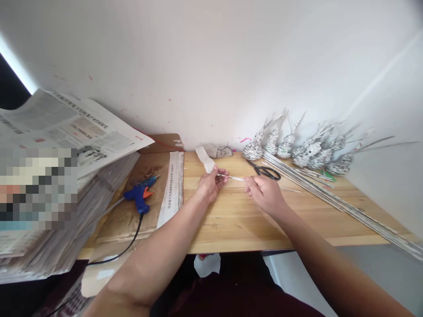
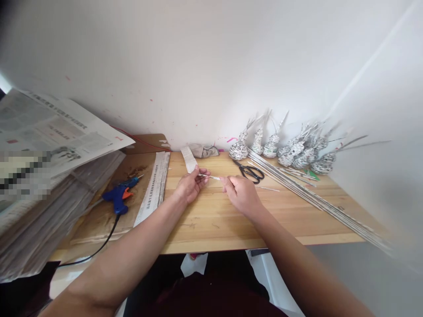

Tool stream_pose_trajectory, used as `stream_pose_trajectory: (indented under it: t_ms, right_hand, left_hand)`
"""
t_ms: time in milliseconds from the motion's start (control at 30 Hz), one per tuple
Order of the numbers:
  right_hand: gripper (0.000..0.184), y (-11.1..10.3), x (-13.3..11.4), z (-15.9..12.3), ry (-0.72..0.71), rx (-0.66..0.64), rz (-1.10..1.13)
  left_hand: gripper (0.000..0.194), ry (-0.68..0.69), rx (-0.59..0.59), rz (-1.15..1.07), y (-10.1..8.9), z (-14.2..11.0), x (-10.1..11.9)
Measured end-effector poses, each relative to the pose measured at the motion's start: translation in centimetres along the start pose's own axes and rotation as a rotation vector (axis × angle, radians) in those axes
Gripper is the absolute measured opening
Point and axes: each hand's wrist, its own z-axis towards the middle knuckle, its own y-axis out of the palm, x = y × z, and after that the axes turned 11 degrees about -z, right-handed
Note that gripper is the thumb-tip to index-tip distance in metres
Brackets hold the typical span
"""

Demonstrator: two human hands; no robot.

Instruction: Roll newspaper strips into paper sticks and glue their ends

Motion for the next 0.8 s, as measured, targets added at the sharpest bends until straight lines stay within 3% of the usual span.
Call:
stream_pose_trajectory:
  t_ms: [67, 200, 267, 533, 800]
  right_hand:
    - [0.045, 0.1, 0.0, -0.4, -0.02, 0.025, -0.022]
    - [0.026, 0.8, 0.7, -0.2, -0.16, 0.148, -0.192]
    - [0.028, 1.3, 1.3, 0.1, -0.188, 0.161, -0.282]
    - [0.023, 2.9, 2.6, 0.7, -0.242, 0.036, -0.193]
    - [0.024, 1.6, 1.7, 0.8, -0.139, -0.116, -0.135]
  left_hand:
    - [0.029, -0.002, 0.002, 0.007, 0.0, 0.0, 0.1]
    - [0.028, -0.008, -0.016, 0.007, -0.1, 0.1, 0.1]
    - [0.028, -0.016, -0.022, 0.01, -0.2, 0.2, 0.1]
    - [0.027, -0.023, -0.009, 0.006, -0.3, 0.4, 0.3]
    - [0.025, -0.021, -0.059, -0.118, -0.2, 0.5, 0.2]
